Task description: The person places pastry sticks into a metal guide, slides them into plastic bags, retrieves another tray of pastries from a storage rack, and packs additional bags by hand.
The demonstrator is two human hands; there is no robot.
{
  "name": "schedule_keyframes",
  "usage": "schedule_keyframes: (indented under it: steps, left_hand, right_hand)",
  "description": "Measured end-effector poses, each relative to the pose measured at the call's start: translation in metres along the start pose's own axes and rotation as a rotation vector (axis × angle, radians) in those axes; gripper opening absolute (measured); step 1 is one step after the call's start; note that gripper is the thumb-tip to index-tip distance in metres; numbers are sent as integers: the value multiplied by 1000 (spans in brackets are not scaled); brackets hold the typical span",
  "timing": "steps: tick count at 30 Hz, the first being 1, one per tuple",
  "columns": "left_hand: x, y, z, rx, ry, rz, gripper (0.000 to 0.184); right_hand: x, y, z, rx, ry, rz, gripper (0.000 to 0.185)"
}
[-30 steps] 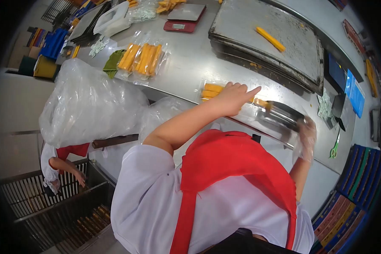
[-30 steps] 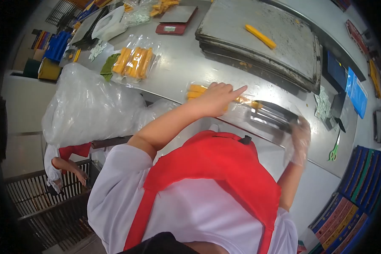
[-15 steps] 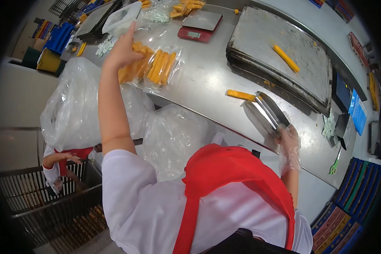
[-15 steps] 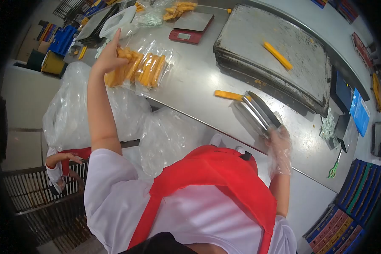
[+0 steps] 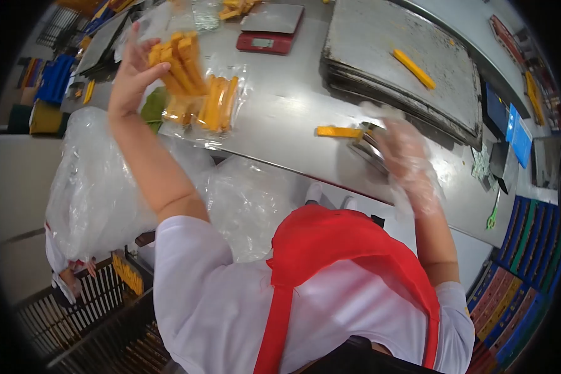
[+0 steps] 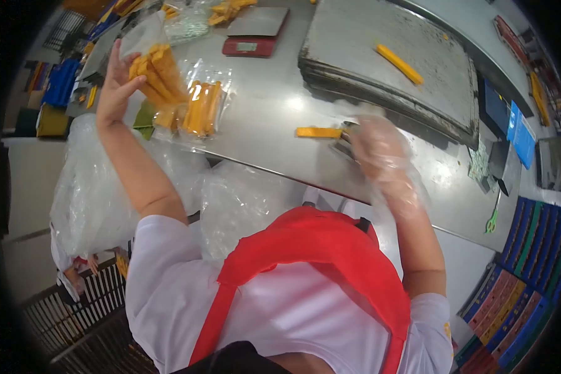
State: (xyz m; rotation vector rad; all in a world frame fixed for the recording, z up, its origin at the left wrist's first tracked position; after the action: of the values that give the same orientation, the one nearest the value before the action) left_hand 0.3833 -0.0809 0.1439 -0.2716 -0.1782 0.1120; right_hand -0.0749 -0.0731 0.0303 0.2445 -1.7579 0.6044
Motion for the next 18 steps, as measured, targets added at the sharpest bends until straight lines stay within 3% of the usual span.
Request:
schedule_keyframes:
  steps: [1,3,4,7,11,14,16,18]
  left_hand:
    - [-1,6,-6,-38,130,-13,93]
    - [-20,20,-33,-105,634,-81,93]
    - [-39,28,-47,-109,860,-51,93]
    - [-100,56,-90,-37,1362,171,90]
    - [-144,75,-124,20,1520,103,84]
    - [-168,88,-116,81,1588,3,83]
    - [-190,93,-109,38,1912,-236,87]
    - [-204,93,-101,103,1955,-292,88]
  right_hand:
    - [-23,-6,-7,225,-114,85,28]
    - [-38,-36,-45,396,42,-161,32]
    - [-36,-56,-72,323,312,-491,38]
    - [-64,-66,-79,312,360,-571,37]
    - [-63,-80,-69,423,319,-568,22]
    - [-29,-98,-67,215,31,-326,27]
    - [-27,-106,-50,128,-212,-207,38]
    - [-29,-112,-30,-73,-593,-254,38]
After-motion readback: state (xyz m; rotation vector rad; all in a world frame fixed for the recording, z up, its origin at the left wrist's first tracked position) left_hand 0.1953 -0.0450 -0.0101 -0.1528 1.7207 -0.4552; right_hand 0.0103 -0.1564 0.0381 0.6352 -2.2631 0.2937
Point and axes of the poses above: each hand's wrist, its own y-axis away from the middle knuckle, its own x-axis out of the back of the hand, z = x × y, the point moved 1 cm from there along -y, towards the middle knuckle, and after that the axes turned 10 degrees about y, right-handed, at the moved point
